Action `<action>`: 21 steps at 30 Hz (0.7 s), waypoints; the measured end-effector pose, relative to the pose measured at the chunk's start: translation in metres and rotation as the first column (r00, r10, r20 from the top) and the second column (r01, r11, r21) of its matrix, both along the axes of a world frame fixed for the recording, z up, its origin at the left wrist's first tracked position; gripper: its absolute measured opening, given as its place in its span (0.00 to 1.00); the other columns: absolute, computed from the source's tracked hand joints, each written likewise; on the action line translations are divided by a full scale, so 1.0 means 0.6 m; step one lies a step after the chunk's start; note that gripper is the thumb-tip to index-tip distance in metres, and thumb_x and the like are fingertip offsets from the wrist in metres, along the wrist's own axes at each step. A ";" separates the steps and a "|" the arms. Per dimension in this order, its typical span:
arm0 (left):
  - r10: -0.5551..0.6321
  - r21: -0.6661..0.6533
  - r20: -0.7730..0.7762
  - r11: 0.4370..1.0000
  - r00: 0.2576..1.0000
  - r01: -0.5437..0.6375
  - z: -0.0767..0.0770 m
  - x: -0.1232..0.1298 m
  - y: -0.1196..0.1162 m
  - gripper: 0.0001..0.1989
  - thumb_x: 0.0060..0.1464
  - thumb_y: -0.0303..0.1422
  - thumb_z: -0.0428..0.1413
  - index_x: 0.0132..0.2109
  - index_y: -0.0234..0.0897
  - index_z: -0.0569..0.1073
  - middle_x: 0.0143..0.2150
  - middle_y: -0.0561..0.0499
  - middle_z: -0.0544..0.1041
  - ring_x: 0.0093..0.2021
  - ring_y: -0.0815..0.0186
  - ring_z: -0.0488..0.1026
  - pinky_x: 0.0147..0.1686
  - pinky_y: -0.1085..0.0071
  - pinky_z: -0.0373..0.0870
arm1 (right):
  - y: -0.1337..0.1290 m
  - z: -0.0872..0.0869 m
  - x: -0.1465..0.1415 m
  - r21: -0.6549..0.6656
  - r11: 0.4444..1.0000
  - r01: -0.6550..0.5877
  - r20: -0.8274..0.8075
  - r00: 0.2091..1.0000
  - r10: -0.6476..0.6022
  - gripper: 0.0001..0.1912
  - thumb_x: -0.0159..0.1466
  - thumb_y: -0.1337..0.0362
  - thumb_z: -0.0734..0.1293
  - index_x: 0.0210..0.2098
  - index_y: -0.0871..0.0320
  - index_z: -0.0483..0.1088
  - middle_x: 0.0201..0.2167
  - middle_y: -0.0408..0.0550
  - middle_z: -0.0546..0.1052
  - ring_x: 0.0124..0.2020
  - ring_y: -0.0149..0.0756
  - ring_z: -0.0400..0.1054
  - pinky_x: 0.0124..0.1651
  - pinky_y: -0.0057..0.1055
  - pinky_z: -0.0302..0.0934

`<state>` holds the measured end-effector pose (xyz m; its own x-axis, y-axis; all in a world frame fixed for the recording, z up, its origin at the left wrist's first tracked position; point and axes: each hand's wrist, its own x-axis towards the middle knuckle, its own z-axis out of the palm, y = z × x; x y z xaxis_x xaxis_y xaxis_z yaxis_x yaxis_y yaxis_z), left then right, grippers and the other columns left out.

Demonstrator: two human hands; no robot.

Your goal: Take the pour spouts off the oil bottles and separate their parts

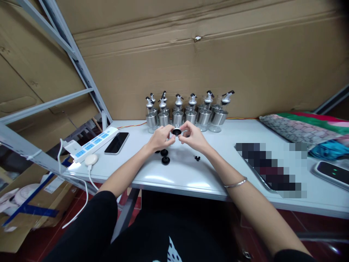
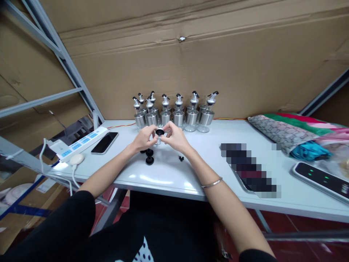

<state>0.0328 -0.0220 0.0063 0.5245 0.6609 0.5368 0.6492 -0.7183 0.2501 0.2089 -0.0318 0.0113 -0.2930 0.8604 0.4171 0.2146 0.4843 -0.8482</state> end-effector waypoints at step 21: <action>0.006 0.094 -0.027 0.996 1.000 -0.004 -0.004 0.000 0.004 0.11 0.54 0.29 0.49 0.45 0.37 0.66 0.43 0.47 0.64 0.37 0.68 0.67 0.39 0.73 0.66 | 0.045 -0.018 0.059 0.157 0.845 0.512 0.777 0.464 -0.426 0.13 0.58 0.63 0.63 0.40 0.56 0.76 0.40 0.55 0.79 0.45 0.48 0.71 0.44 0.38 0.59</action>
